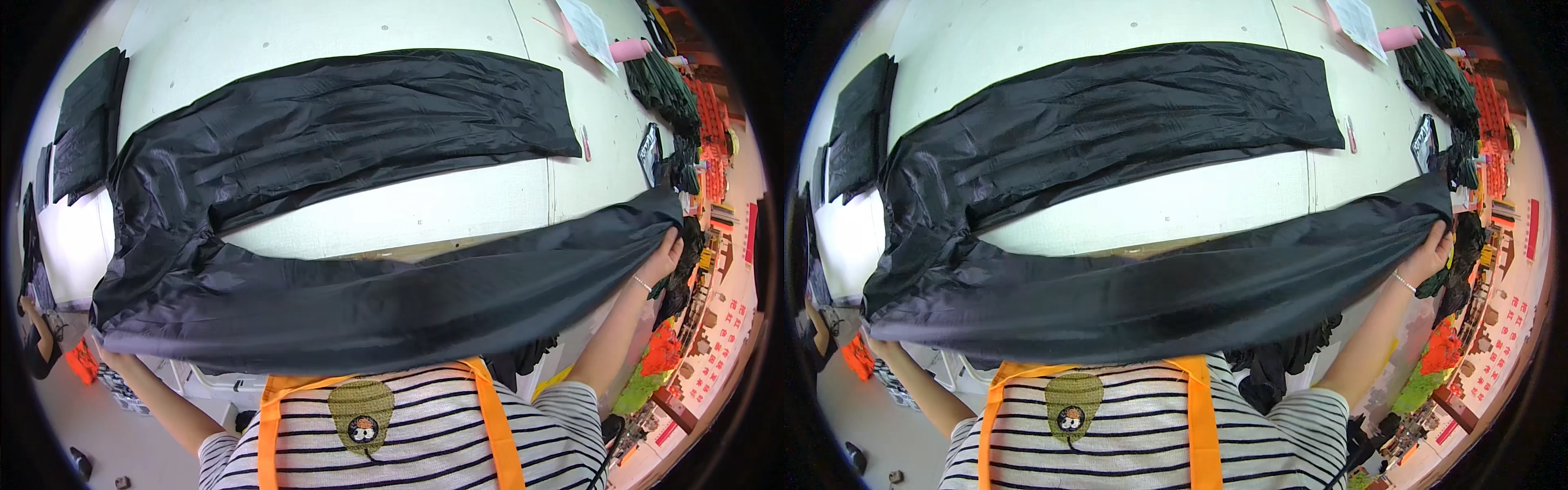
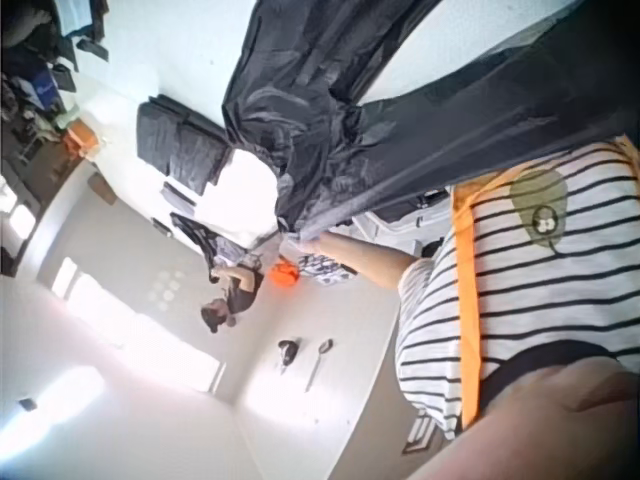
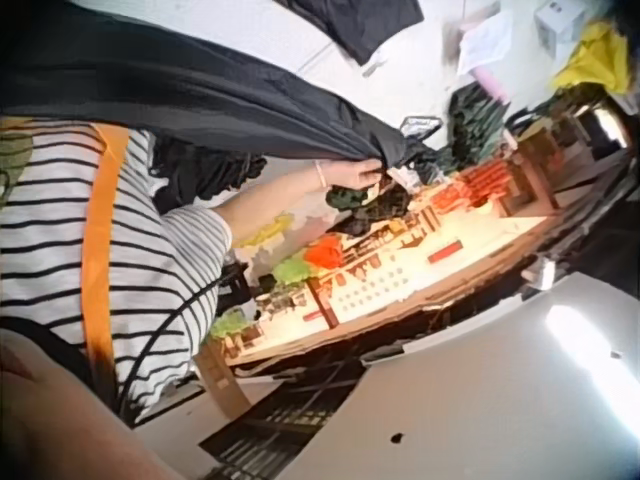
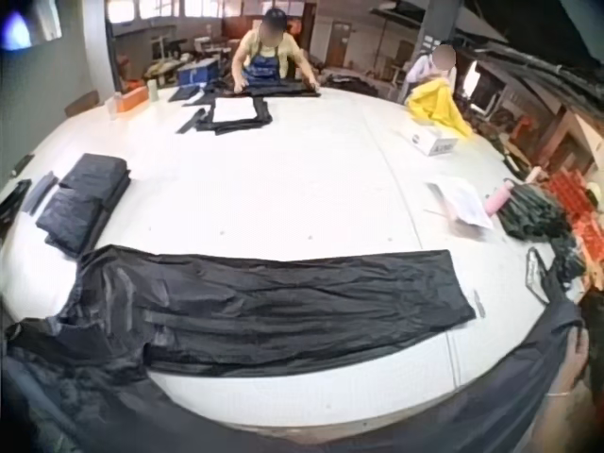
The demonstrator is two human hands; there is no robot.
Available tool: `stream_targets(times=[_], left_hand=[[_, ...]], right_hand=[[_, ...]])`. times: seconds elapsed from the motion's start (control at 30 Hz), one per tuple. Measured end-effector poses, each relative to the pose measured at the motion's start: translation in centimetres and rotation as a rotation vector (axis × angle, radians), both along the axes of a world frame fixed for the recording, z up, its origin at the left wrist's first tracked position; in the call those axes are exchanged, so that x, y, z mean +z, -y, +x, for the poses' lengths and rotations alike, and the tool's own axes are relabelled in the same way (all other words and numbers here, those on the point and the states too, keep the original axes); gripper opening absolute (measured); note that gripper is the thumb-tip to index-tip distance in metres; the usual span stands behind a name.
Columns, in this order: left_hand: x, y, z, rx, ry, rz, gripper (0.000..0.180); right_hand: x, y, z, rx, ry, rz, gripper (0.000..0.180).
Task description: The person repeatedly folds black trousers on a white table. They smooth the fabric, fold the legs together, fold the garment in half, and place the folded item into a stack. The process is repeated for multiple trousers.
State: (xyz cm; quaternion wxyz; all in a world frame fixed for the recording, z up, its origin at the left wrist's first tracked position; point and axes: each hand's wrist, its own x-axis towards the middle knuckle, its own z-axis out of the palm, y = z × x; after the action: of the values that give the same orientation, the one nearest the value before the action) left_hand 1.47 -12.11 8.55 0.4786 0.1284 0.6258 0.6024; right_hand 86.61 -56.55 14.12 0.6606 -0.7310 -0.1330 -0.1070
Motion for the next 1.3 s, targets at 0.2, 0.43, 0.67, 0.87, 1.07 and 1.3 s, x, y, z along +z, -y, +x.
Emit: stream_targets(times=[0.2,0.43,0.67,0.87,1.07,1.3], left_hand=[[-2.4,-0.2,-7.9,-0.085,-0.005,-0.067,0.044],[-0.1,-18.4,-9.5,-0.231,0.054,0.227,0.044],[-8.1,-8.9,22.5,-0.556,-1.322,0.314,0.044],[-9.6,4.3,28.8,-0.851,-1.905,0.651,0.064],[-13.5,2.3,27.1,-0.992,-1.899,0.29,0.071],[-13.4,0.5,27.6,-1.256,-1.603,0.095,0.093]], right_hand=[[-0.3,7.5,2.6,0.2,-0.395,-0.56,0.023],[0.3,-10.9,18.7,0.566,-0.756,-0.422,0.034],[-12.0,-18.7,23.2,0.377,-0.659,-0.597,0.044],[-14.8,-15.8,18.6,0.699,-0.509,-1.476,0.044],[-17.1,-12.3,18.4,0.629,-0.454,-1.369,0.035],[-14.0,-17.3,22.6,0.728,-0.563,-1.009,0.007]])
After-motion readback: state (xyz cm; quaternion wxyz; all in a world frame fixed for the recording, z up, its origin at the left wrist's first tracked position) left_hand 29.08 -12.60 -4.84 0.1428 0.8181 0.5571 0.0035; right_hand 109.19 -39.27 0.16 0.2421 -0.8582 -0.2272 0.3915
